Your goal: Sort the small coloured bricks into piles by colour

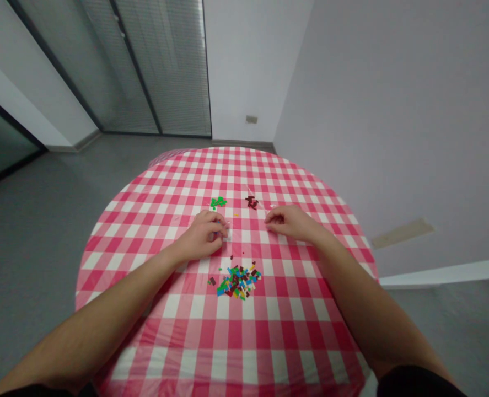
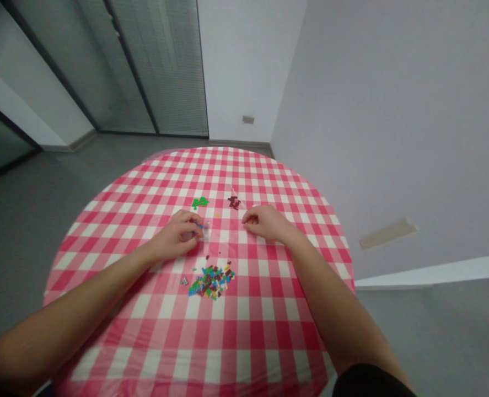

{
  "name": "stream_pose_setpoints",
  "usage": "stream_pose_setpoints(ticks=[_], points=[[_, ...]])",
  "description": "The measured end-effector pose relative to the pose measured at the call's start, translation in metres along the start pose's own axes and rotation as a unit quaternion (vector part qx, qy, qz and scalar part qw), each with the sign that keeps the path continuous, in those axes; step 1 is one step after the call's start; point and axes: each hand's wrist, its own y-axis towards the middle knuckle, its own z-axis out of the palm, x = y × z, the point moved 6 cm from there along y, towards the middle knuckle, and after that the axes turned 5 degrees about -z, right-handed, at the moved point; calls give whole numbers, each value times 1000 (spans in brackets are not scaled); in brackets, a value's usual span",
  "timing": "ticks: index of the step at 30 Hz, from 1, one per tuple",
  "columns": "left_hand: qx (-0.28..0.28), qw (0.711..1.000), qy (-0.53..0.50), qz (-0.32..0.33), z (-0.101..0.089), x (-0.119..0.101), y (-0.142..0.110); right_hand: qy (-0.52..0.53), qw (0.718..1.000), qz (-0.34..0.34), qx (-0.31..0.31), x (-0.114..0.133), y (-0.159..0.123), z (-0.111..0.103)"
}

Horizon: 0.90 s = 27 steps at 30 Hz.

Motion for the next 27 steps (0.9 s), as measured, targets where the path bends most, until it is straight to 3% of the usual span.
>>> stream_pose_setpoints(ticks=[3, 6, 10, 17, 22, 27], points=[[83, 995, -51, 24, 0, -19, -4, 28, 990, -74, 116, 33, -7, 23], [176, 977, -106, 48, 4, -36, -10, 17, 972, -135, 190, 56, -12, 44], [204, 971, -116, 46, 6, -40, -14, -1, 963, -144, 226, 61, -13, 60], [195, 977, -74, 36, 12, -36, -13, -19, 965, -122, 233, 54, -12, 62], [166, 985, -44, -4, 11, -29, -12, -46, 976, -105, 186, 49, -8, 57], [171, 984, -39, 37, 15, -33, -13, -67, 983, -89, 148, 48, -4, 51]])
